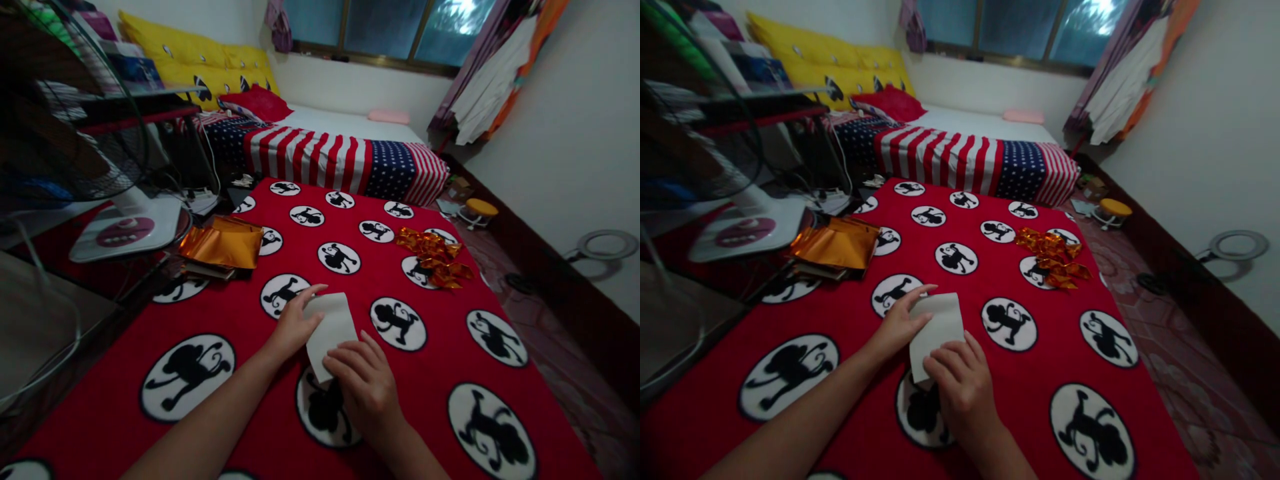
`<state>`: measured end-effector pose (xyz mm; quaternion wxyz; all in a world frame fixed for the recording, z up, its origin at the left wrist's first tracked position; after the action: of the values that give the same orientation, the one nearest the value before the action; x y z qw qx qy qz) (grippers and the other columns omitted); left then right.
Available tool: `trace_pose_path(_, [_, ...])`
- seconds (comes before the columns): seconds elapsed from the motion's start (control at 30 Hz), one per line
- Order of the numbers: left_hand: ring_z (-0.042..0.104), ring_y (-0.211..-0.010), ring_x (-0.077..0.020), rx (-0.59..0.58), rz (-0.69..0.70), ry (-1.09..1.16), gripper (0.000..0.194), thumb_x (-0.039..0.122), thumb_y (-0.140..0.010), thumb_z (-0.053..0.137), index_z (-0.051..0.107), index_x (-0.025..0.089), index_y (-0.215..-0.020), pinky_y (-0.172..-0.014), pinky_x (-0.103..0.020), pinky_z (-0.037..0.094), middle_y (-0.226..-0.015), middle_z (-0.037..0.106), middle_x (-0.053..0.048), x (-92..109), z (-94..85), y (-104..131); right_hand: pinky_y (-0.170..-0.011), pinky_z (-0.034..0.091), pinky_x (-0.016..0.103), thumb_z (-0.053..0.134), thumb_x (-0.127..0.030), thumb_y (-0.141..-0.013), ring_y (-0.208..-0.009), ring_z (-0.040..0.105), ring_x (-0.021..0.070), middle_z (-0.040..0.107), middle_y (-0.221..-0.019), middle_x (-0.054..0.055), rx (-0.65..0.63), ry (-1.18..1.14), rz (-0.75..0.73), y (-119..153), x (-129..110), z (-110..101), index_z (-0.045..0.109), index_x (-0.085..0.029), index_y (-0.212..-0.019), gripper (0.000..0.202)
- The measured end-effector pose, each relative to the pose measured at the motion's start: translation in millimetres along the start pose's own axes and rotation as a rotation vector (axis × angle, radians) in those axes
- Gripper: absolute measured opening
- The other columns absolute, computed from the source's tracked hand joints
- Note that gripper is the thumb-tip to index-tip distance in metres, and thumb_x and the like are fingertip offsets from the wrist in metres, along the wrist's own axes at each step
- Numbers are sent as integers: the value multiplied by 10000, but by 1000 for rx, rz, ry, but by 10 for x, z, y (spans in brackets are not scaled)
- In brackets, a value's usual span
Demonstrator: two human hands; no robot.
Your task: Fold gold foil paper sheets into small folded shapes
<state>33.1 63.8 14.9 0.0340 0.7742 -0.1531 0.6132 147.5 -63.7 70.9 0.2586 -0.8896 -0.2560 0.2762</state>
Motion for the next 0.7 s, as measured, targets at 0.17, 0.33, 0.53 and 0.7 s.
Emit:
trace_pose_path(0.17, [576,-1177,-207,-72,21,42,516,65,-731,561,604,208,-1225,-1045,-360,426,-1279,625,-69,33,48,-51,-1038,356,478,466,-88,-870,-1112,584,214,703,-1133,52,-2,9,18,49,240,-48,622,-247,-1165,370])
trace_pose_path(0.33, [603,-1114,-216,-47,77,-173,514,62,-721,596,627,240,-1202,-1030,-389,441,-1200,664,-57,92,75,-29,-1019,374,446,492,-114,-860,-1083,609,206,733,-1054,39,-123,-10,-25,20,382,25,655,-267,-1110,336])
trace_pose_path(0.53, [526,-1185,-245,36,236,-355,407,72,-721,596,690,217,-1089,-1052,-434,403,-1317,550,-102,240,-73,12,-916,442,385,580,-158,-831,-948,634,201,732,-980,62,-250,-141,69,-29,428,157,695,-236,-1012,228])
trace_pose_path(0.7, [625,-1013,-180,-443,154,-154,475,-19,-644,440,719,197,-961,-936,-325,483,-1059,687,-62,281,-62,80,-751,490,296,550,-159,-851,-847,652,186,735,-883,42,-210,-316,386,-27,619,184,735,-241,-912,212])
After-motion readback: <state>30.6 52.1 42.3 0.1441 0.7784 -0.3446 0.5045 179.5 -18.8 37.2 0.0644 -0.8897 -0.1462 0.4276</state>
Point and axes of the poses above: each hand's wrist, its own y-axis away from the middle knuckle, its own z-axis out of the palm, x = y × z, the point moved 8 cm from there along -y, towards the middle knuckle
